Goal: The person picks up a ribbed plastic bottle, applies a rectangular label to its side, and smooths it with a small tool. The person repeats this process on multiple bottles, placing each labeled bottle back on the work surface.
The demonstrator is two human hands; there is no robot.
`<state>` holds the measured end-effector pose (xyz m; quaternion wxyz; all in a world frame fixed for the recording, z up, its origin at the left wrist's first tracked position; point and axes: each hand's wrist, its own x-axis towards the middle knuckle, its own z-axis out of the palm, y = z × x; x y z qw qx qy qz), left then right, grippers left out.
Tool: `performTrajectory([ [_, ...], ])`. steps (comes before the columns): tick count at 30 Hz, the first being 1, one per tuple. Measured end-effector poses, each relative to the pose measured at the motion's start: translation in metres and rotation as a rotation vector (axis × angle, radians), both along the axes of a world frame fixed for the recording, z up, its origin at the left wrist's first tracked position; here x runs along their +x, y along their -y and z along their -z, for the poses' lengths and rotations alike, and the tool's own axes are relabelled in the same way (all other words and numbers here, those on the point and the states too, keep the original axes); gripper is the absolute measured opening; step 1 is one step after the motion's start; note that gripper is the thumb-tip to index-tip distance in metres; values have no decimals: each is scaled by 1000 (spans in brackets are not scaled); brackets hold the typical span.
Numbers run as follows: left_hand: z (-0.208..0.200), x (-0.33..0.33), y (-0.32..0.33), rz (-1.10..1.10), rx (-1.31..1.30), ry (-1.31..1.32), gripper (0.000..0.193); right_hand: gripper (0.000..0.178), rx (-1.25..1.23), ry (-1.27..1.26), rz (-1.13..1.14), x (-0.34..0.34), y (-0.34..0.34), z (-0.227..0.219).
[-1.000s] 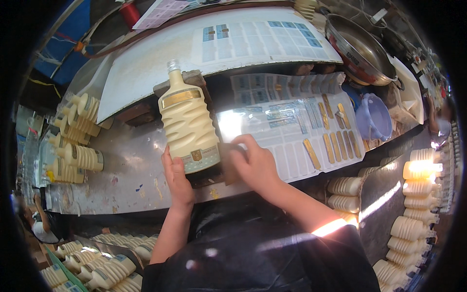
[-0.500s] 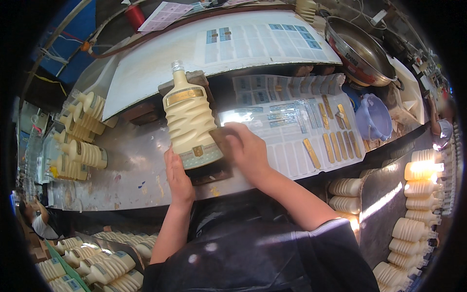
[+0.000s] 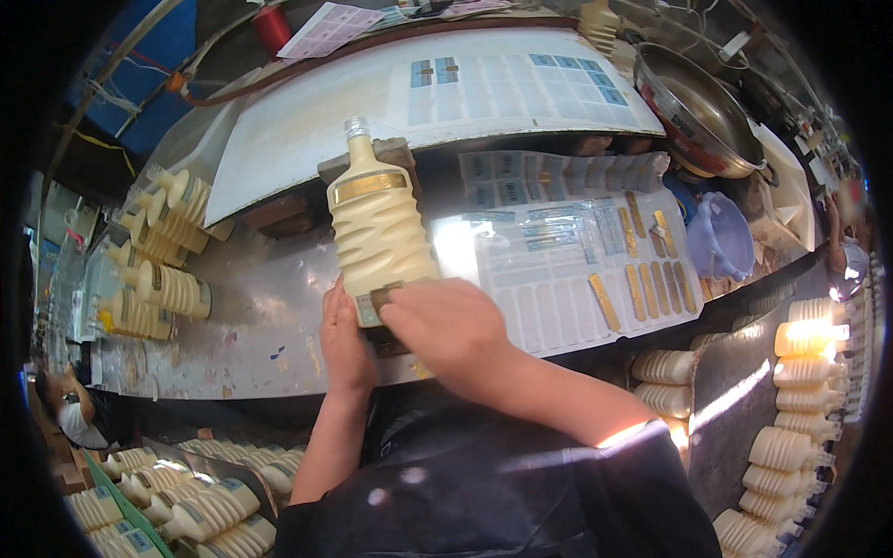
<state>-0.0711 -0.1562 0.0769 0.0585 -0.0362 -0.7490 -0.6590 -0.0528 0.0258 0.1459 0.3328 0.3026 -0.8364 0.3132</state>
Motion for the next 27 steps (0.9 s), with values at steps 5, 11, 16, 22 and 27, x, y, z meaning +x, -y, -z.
performTrajectory([
  [5, 8, -5, 8, 1, 474, 225, 47, 16, 320, -91, -140, 5, 29, -11],
  [11, 8, -13, 26, 63, 352, 207, 45, 17, 510, -53, -108, 2, 51, -9],
  [16, 5, -18, 28, 49, 311, 194, 37, 18, 158, 255, -133, -4, 34, -10],
  [22, 1, -9, 4, -32, -85, -29, 50, 29, -77, 570, 303, 1, -3, 9],
  [27, 18, -8, -5, -97, -84, -53, 42, 29, -345, 734, 377, 0, -18, 37],
])
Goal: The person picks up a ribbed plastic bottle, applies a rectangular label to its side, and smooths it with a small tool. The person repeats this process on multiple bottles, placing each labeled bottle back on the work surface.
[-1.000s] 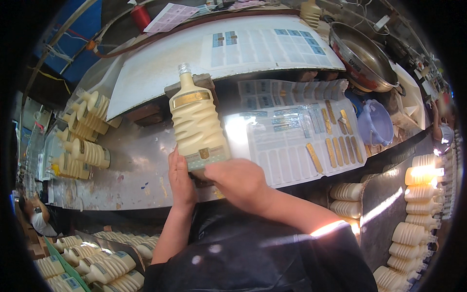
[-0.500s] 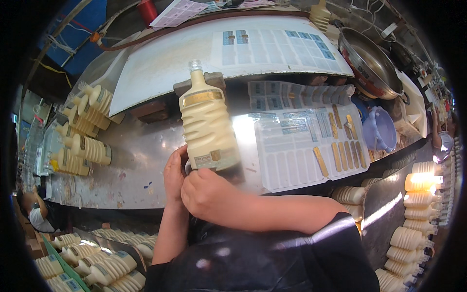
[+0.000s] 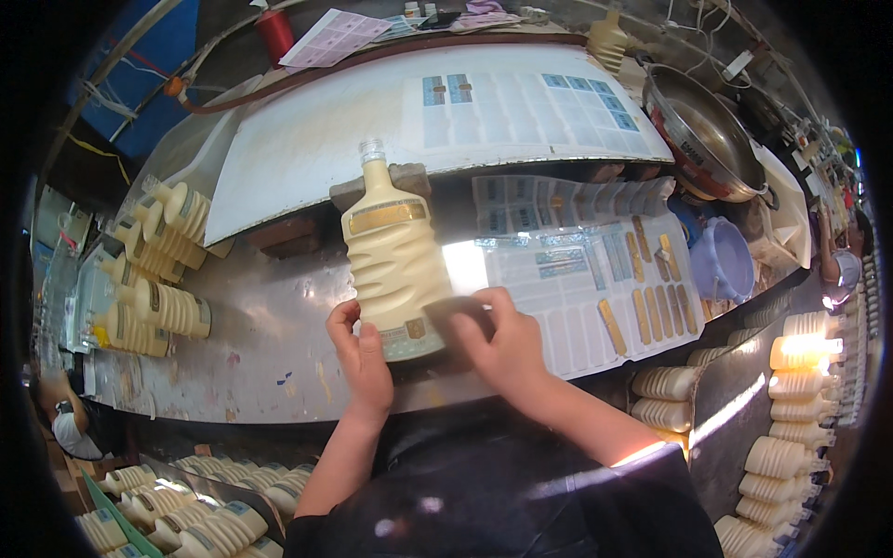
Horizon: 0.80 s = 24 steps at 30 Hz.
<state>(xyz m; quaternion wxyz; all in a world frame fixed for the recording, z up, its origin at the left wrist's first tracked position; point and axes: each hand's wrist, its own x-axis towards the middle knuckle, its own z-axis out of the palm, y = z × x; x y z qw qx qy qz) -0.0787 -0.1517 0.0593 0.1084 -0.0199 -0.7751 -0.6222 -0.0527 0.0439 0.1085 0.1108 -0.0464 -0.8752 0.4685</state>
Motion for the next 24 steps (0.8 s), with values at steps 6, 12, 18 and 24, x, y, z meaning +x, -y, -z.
performTrajectory([
  [6, -29, -25, 8, -31, 38, -15, 42, 28, -253, -21, 93, -34, -19, -22],
  [12, -56, -93, 2, 152, 61, -35, 46, 31, 12, -196, -101, -91, 31, -73],
  [18, -64, -108, -14, 152, 184, 137, 29, 29, 11, 65, -5, -111, 10, -43],
  [24, -49, -112, -9, 230, 424, 233, 30, 32, -381, 31, 24, -121, -12, 29],
])
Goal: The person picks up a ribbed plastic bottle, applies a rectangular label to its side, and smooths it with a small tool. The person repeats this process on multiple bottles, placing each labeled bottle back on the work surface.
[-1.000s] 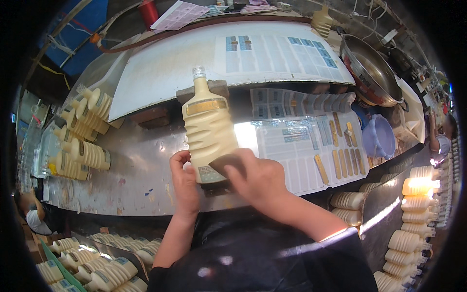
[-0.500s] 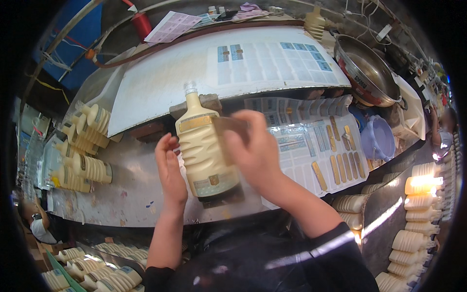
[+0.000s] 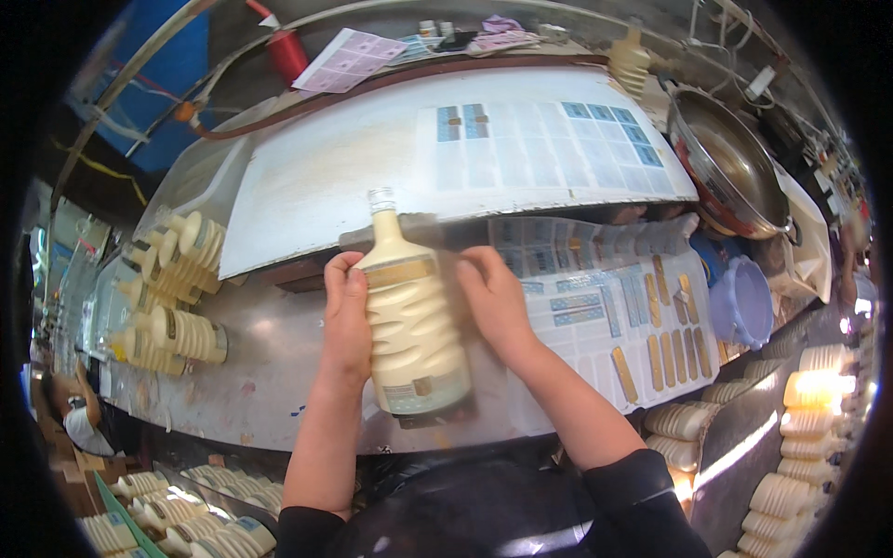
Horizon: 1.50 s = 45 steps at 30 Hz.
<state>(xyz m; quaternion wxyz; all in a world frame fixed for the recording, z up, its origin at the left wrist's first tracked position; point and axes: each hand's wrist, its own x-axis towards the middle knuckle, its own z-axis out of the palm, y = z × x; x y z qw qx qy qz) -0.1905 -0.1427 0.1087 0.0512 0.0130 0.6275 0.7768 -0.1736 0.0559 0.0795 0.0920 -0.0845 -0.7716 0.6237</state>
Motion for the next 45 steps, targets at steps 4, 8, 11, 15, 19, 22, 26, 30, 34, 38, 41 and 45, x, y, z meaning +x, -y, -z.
performTrajectory([
  [4, -8, -4, 6, 13, -15, 35, 36, 24, 11, -83, 4, 1, -13, 11],
  [8, -61, -8, 4, 191, -8, 13, 42, 27, -355, -113, -8, 33, -19, -30],
  [11, -92, 12, 10, 281, -305, -260, 39, 27, -321, -169, -49, 32, -31, -19],
  [15, -101, 53, 33, 190, -620, -692, 33, 27, -412, -107, -14, 35, -29, -31],
  [19, -97, 85, 84, -140, -287, -443, 23, 27, -432, -111, -48, 33, -42, -33],
  [22, -104, 75, 120, -439, -175, -351, 22, 28, -485, -140, -22, 31, -65, -38],
  [26, -112, 50, 179, -788, -1047, -508, 28, 31, -547, -105, 34, 40, -101, -46],
  [30, -94, 16, 216, -959, -1340, -485, 38, 34, -502, -18, 85, 67, -132, -44],
  [34, -65, -26, 255, -1028, -1393, -432, 40, 33, -461, 25, 192, 84, -150, -34],
  [38, -48, -55, 276, -1016, -1395, -349, 39, 32, -448, 32, 189, 79, -137, -35],
  [41, -48, -64, 281, -926, -1310, -207, 38, 32, -420, 60, 202, 67, -114, -35],
  [45, -65, -45, 280, -1115, -1337, -464, 45, 32, -359, 60, 151, 55, -102, -26],
])
